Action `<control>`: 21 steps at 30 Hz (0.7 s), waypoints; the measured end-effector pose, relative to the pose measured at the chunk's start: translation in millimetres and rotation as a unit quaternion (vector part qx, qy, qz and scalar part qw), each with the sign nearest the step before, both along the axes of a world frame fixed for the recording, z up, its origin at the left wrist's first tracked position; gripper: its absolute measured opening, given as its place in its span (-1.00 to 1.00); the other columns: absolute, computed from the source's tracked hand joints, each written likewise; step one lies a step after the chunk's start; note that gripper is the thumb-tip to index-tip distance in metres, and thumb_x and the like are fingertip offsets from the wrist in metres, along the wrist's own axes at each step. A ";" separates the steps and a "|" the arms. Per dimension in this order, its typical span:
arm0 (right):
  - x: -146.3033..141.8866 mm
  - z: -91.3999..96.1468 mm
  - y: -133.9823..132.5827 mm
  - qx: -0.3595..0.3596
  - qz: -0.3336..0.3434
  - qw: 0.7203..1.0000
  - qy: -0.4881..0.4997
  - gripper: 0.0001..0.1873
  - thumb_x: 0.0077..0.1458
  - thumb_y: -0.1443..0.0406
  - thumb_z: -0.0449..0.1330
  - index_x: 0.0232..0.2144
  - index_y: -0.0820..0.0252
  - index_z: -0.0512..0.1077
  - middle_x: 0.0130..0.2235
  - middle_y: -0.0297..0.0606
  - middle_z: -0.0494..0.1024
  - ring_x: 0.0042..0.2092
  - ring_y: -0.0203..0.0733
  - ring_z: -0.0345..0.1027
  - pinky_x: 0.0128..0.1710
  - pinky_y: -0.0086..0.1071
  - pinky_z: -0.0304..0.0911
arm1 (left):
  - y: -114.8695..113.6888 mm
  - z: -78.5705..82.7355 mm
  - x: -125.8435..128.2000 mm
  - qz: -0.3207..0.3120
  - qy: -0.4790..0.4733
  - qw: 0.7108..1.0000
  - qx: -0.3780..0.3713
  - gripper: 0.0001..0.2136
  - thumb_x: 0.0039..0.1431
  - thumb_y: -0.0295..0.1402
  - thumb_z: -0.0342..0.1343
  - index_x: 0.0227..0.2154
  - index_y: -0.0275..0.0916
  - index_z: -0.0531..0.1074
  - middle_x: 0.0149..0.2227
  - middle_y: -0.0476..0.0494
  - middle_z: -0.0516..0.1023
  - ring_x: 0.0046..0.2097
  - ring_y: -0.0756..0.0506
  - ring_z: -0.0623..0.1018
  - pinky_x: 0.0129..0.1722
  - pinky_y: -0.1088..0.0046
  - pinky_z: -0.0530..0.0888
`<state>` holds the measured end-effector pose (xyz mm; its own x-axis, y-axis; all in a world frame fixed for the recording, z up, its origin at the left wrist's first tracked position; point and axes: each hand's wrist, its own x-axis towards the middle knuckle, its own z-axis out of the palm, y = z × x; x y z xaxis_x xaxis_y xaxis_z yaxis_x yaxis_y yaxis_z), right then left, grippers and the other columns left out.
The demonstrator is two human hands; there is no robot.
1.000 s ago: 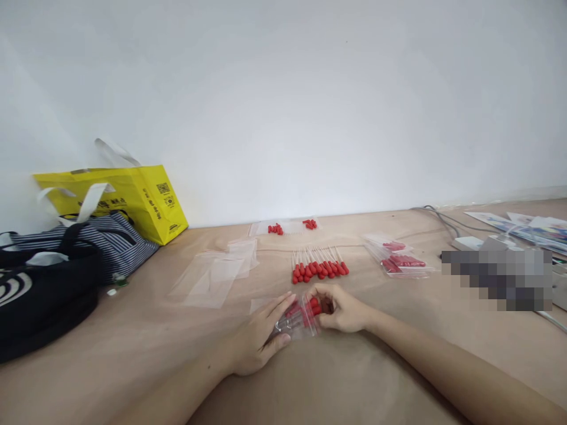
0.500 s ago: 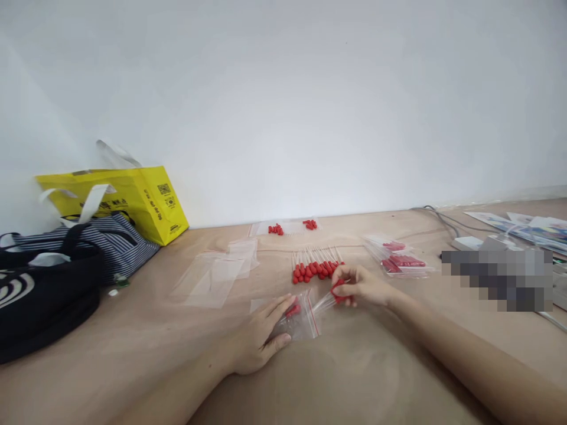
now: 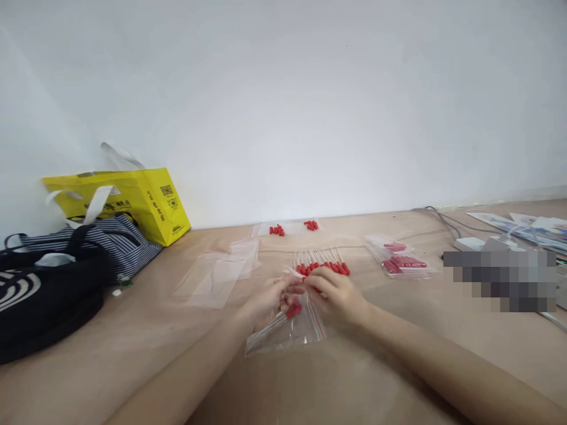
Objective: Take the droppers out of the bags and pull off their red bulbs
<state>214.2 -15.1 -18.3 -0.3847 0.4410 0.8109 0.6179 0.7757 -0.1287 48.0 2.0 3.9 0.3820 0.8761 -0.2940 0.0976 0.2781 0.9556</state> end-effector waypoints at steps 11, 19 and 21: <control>9.7 -10.3 -3.2 -0.037 0.022 0.995 -0.092 -0.76 0.04 0.31 0.03 -0.18 0.19 0.29 -0.22 -0.17 0.39 -0.25 -0.22 0.28 -0.32 -0.35 0.24 | 73.5 -9.0 -18.7 0.086 0.074 0.993 -0.046 -0.85 0.15 -0.39 -0.05 -0.39 -0.40 0.34 -0.42 -0.06 0.38 -0.53 0.12 0.35 -0.57 0.64 0.32; 41.4 -30.5 -2.9 -0.134 0.004 0.991 0.015 -0.82 0.01 0.39 0.03 -0.27 0.16 0.32 -0.28 -0.20 0.38 -0.33 -0.27 0.27 -0.36 -0.36 0.20 | 120.0 -19.0 -5.0 0.032 0.186 0.981 -0.037 -0.72 0.15 -0.31 -0.03 -0.10 -0.30 0.26 -0.11 -0.18 0.34 -0.16 -0.09 0.41 -0.21 0.25 0.40; 40.3 -29.5 -2.9 -0.142 0.007 0.990 0.021 -0.83 0.01 0.39 0.02 -0.29 0.16 0.33 -0.31 -0.21 0.39 -0.34 -0.28 0.27 -0.35 -0.36 0.18 | 121.2 -21.3 -1.9 0.019 0.208 0.978 -0.030 -0.73 0.15 -0.31 -0.03 -0.11 -0.30 0.26 -0.11 -0.17 0.34 -0.16 -0.09 0.41 -0.21 0.25 0.40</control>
<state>254.5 -17.9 -47.8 -0.3605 0.6486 0.6704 0.5965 0.7128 -0.3689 46.2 123.2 -17.4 0.1871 0.8636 -0.4683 0.4627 0.3430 0.8174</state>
